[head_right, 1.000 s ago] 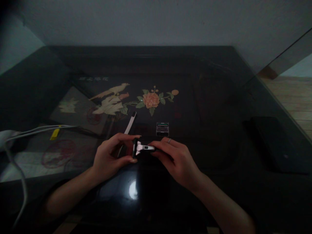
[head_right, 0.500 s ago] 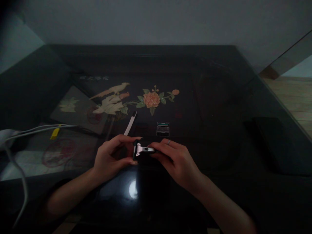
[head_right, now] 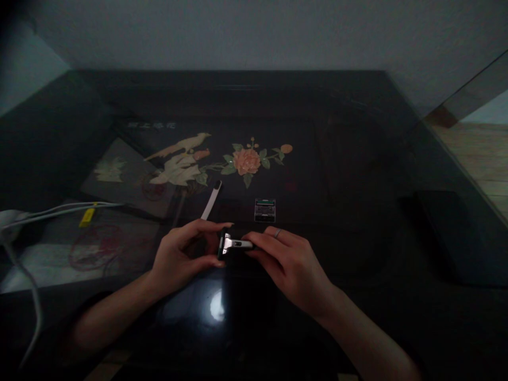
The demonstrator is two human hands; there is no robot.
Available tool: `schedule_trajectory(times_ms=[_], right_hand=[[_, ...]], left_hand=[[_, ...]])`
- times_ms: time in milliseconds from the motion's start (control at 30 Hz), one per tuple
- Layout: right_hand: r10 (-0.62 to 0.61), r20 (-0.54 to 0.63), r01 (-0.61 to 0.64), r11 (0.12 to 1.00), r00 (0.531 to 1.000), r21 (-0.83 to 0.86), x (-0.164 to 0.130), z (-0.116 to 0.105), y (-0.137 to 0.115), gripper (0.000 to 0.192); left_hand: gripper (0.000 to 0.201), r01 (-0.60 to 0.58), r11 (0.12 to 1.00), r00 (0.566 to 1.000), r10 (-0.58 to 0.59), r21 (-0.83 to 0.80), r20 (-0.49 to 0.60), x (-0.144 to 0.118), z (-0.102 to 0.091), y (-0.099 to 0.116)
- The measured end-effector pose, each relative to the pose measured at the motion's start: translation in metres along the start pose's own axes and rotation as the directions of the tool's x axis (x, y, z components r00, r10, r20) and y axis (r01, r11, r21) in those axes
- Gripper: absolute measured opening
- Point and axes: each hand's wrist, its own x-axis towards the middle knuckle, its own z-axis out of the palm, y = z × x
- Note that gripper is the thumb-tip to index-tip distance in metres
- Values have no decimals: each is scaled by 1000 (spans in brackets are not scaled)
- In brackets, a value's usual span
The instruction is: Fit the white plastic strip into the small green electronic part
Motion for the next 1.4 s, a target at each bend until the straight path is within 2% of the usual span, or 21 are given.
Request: schedule_trajectory(times_ms=[267,633,767,1133,1267,1400], right_hand=[[7,-65,-7,1000,998,7,2,0,-7,15],[-1,-61,2,1000,998,13,2,0,-6,15],[-4,-57,6,1000,998,24,0,-1,-7,14],[46,-56,-41,995,997,89,0,2,-8,14],[68,-57,-61,993,996,103,0,2,-9,15],[71,-41,-67,995,997,80,1,0,-8,18]], left_hand=[[45,9,999,1000,-9,-34,-2,2,-1,5],[45,-13,1000,1000,13,4,-11,3,-2,4],[47,24,999,1000,-24,-28,-1,3,-2,5],[49,157,942,987,-159,-295,19,2,4,4],[49,183,938,982,-187,-293,12,1,5,7],[51,176,961,984,-181,-213,-4,0,4,6]])
